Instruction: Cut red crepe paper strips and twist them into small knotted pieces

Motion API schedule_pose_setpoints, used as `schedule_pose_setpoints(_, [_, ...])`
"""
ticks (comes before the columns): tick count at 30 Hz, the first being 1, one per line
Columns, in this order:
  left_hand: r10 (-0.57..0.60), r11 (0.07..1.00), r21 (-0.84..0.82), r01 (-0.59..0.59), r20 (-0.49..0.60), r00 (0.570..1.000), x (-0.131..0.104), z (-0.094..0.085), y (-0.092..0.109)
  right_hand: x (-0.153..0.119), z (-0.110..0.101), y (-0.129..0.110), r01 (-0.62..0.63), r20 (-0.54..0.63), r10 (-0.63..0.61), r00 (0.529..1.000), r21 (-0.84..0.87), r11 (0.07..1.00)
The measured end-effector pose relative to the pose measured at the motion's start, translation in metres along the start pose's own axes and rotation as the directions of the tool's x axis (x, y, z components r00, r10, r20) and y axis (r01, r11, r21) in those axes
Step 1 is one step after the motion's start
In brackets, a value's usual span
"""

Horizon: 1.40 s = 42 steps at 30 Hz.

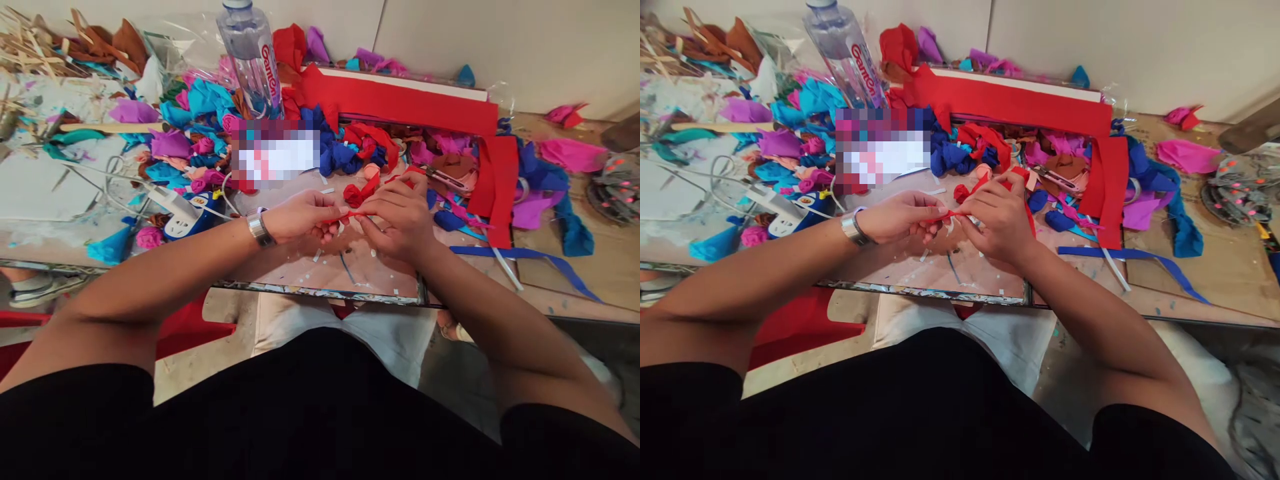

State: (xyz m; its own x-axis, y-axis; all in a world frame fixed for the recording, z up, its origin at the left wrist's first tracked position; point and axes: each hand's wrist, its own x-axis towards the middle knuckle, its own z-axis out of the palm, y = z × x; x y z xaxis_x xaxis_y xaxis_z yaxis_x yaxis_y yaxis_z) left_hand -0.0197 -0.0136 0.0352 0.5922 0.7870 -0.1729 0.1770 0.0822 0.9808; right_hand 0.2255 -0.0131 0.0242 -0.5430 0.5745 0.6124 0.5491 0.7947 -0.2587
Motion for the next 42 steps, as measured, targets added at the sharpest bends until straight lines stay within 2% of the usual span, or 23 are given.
schedule_pose_setpoints(2, [0.210, 0.953, 0.237, -0.190, -0.061, 0.976, 0.000, 0.000, -0.003, 0.001, 0.000, 0.000, -0.025, -0.013, 0.025, 1.000, -0.001, 1.000])
schedule_pose_setpoints(4, [0.428, 0.798, 0.498, -0.339, -0.072, 0.901, -0.001, 0.000, -0.006, 0.001, 0.001, 0.000, -0.043, -0.020, 0.043, 0.999, 0.010, 0.999])
schedule_pose_setpoints(5, [0.499, 0.708, 0.598, -0.375, -0.048, 0.865, -0.002, 0.001, -0.006, 0.001, 0.001, 0.000, -0.046, -0.022, 0.046, 0.999, 0.018, 0.999])
schedule_pose_setpoints(7, [0.553, 0.581, 0.710, -0.398, 0.014, 0.833, -0.004, 0.002, -0.006, 0.001, 0.001, -0.001, -0.051, -0.022, 0.052, 0.998, 0.034, 0.998])
schedule_pose_setpoints(9, [0.552, 0.541, 0.743, -0.394, 0.039, 0.833, -0.006, 0.003, -0.005, 0.002, 0.000, -0.003, -0.060, -0.017, 0.061, 0.998, 0.042, 0.997])
schedule_pose_setpoints(13, [0.503, 0.598, 0.713, -0.366, 0.022, 0.864, -0.007, 0.004, -0.002, 0.002, -0.002, -0.006, -0.054, 0.026, 0.052, 0.998, 0.070, 0.996])
schedule_pose_setpoints(17, [0.388, 0.737, 0.595, -0.320, 0.015, 0.922, -0.006, 0.005, -0.002, 0.002, -0.001, -0.006, -0.022, 0.069, 0.016, 0.998, 0.079, 0.997])
schedule_pose_setpoints(21, [0.169, 0.943, 0.283, -0.173, 0.038, 0.985, -0.004, 0.004, -0.001, 0.002, 0.001, -0.003, -0.014, 0.035, 0.012, 0.999, 0.057, 0.998])
schedule_pose_setpoints(23, [0.059, 0.995, 0.079, -0.066, 0.083, 0.995, -0.004, 0.004, 0.002, 0.002, 0.001, 0.000, 0.014, 0.039, -0.016, 0.999, 0.051, 0.999])
schedule_pose_setpoints(27, [-0.075, 0.968, -0.225, 0.109, 0.158, 0.985, -0.005, 0.001, 0.010, 0.001, 0.001, 0.004, 0.076, 0.038, -0.078, 0.996, 0.043, 0.996])
schedule_pose_setpoints(30, [-0.115, 0.919, -0.352, 0.177, 0.189, 0.975, -0.006, 0.001, 0.014, 0.001, -0.001, 0.004, 0.130, -0.007, -0.130, 0.991, 0.014, 0.991])
schedule_pose_setpoints(37, [-0.163, 0.888, -0.412, 0.206, 0.137, 0.977, -0.006, 0.000, 0.011, 0.000, -0.007, 0.002, 0.194, 0.007, -0.194, 0.981, -0.047, 0.980])
schedule_pose_setpoints(40, [-0.134, 0.928, -0.328, 0.175, 0.142, 0.981, -0.005, 0.000, 0.010, 0.001, -0.006, 0.000, 0.169, -0.002, -0.169, 0.986, -0.048, 0.984])
schedule_pose_setpoints(42, [-0.043, 0.984, -0.168, 0.061, 0.105, 0.994, -0.005, 0.001, 0.010, 0.002, -0.004, -0.001, 0.115, -0.017, -0.116, 0.993, -0.046, 0.992])
